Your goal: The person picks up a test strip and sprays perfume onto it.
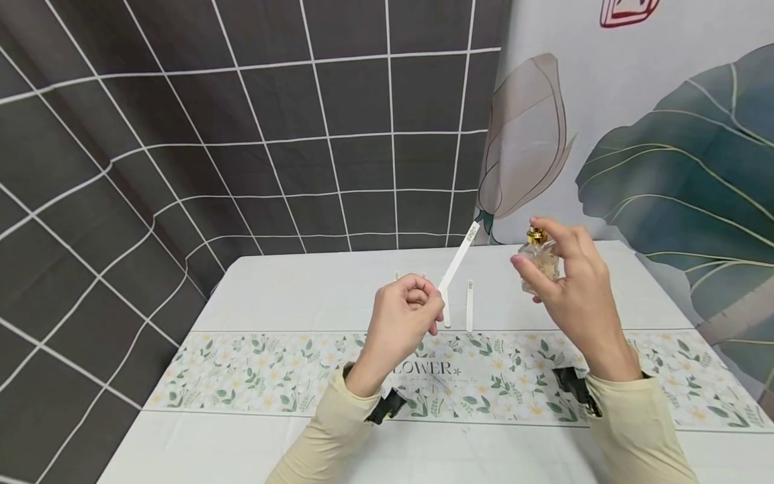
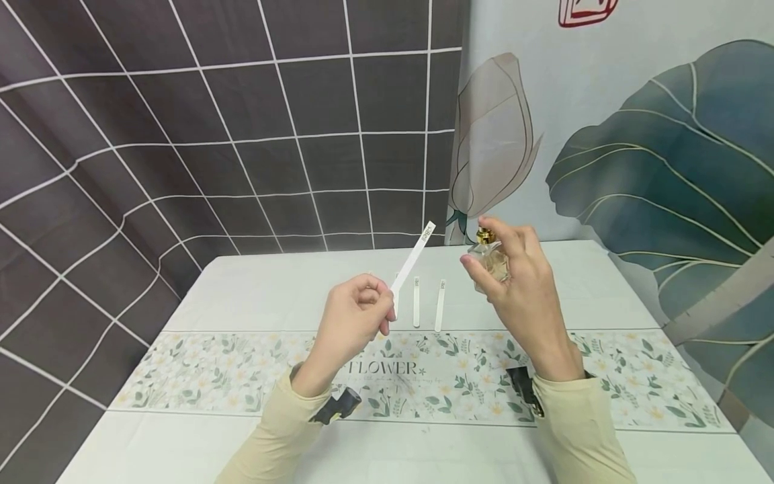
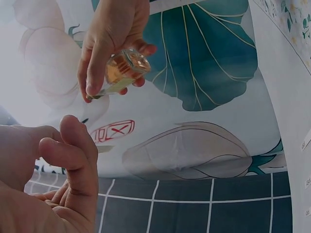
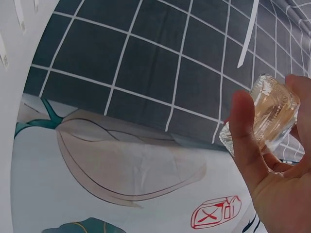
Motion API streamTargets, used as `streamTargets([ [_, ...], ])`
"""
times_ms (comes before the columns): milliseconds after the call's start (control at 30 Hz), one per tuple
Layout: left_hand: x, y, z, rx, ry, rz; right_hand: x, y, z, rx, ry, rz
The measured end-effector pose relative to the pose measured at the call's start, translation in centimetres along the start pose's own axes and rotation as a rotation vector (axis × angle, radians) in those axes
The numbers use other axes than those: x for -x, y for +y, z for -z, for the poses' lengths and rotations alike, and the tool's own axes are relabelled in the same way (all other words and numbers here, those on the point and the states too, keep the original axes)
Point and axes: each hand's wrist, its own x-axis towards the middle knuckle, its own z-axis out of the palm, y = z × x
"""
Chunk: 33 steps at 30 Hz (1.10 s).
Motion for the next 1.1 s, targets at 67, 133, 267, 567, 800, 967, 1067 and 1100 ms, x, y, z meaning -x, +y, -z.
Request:
streamTargets([
  [67,0.00,0.00,0.03,0.000,0.000,-0.001,0.01,0.04,-0.03,0.012,-0.007,0.005],
  [133,0.02,0.02,0.09,0.002,-0.001,0.000,0.04,0.08,-0.09,0.027,-0.011,0.015],
  [267,0.06,0.07,0.24,-0.004,0.005,0.000,0.11,0.07,-0.17,0.055,-0.008,0.030],
  [567,0.03,0.14,0.49,-0.005,0.015,-0.009,0.02,-0.19,-0.06,0.041,-0.008,-0.001],
  [800,-0.01,0.05,0.55,-0.002,0.013,-0.019,0.11,-0.07,0.01,0.047,0.003,0.022],
  [967,-0.01,0.07,0.52,0.000,0.012,-0.013,0.07,0.01,-0.02,0.052,0.004,0.037],
  [1067,0.01,0.05,0.52,0.002,0.013,-0.012,0.03,0.02,-0.04,0.055,0.004,0.038],
  [1100,0.02,0.03,0.52,0.002,0.013,-0.011,0.03,0.01,-0.04,0.056,0.004,0.038],
])
